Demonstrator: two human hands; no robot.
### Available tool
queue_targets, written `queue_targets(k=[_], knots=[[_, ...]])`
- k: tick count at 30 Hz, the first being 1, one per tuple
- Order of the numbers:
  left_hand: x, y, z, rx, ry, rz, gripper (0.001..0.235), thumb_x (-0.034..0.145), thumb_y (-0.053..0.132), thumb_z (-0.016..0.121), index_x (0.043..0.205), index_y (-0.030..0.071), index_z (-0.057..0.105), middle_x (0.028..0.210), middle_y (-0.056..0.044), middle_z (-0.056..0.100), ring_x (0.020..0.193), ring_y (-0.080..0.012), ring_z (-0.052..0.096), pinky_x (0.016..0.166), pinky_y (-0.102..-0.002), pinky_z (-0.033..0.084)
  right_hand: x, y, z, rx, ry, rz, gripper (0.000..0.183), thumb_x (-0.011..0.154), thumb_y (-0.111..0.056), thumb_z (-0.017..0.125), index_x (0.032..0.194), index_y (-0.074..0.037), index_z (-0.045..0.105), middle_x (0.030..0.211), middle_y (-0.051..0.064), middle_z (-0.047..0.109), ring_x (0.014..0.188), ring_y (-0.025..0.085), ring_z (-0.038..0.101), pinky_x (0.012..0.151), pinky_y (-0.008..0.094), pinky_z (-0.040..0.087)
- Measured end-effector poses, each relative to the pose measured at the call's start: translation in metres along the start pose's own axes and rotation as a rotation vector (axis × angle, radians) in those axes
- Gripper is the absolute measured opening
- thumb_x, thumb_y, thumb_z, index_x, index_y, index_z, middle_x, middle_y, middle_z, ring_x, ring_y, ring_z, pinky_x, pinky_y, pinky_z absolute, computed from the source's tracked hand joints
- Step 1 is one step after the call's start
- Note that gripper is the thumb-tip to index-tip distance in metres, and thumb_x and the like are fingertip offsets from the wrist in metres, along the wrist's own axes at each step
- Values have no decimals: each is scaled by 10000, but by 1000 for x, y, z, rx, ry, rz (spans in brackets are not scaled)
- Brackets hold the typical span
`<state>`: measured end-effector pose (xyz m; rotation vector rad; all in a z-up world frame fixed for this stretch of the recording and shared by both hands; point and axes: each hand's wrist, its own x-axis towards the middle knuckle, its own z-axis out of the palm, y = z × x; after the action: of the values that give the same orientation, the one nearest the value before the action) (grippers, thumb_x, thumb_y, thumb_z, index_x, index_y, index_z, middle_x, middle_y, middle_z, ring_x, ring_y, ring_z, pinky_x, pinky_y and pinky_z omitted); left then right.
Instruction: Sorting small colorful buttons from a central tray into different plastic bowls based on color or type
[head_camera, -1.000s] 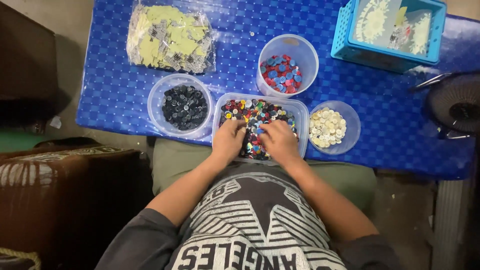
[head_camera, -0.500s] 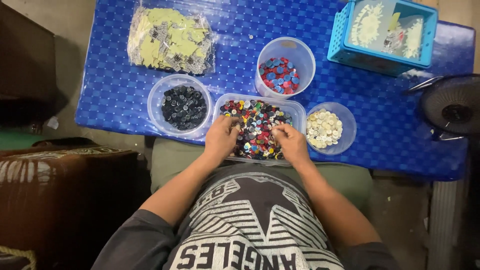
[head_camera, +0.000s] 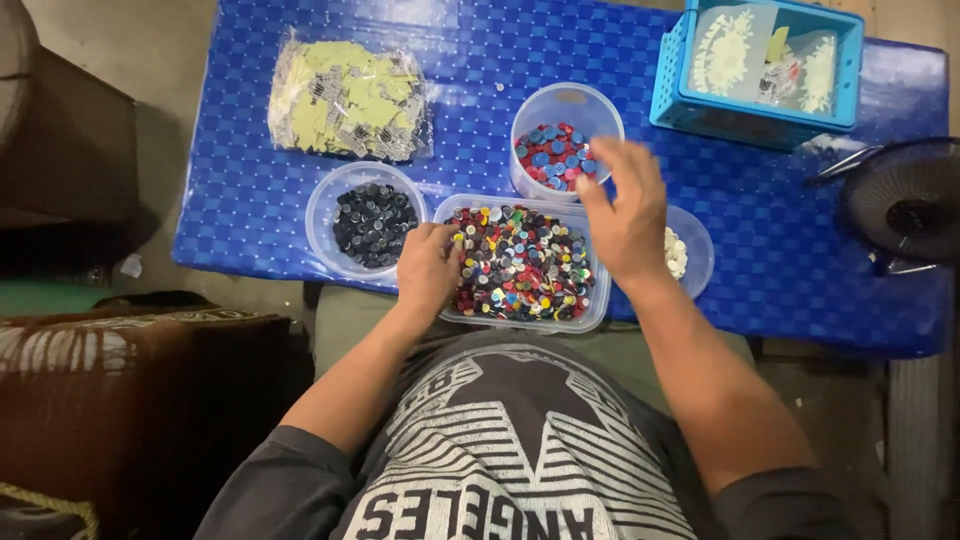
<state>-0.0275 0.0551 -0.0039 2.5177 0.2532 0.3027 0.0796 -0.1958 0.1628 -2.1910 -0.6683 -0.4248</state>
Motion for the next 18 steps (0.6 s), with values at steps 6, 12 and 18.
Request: queue_targets(k=[6,12,18], knots=[[15,31,-17,-193,-365,-356,403,913,414,652,1254,213,724,1181,-119,723,1107,-359,700,968,-477,550,-125,82,59,-59,-19,40,184,995,-161,670,1148,-91,743,1090,90,668,1051,307,652,933,430,475],[35,30,39,235,-211,-6,330,894,260,698,1131,31,677,1082,-199,670,1007,-398,701,896,-455,565,-179,90,77,-318,-38,-67,309,1035,-466,596,1136,-211,740,1145,-33,665,1171,204,609,1013,398,347],[42,27,56,331,-309,-55,452,938,451,636,1062,17,651,1044,-221,672,981,-437,696,893,-495,537,-180,91,81,-338,-23,-57,393,1050,-526,531,1132,-200,734,1139,-37,662,1172,199,611,1051,430,332]])
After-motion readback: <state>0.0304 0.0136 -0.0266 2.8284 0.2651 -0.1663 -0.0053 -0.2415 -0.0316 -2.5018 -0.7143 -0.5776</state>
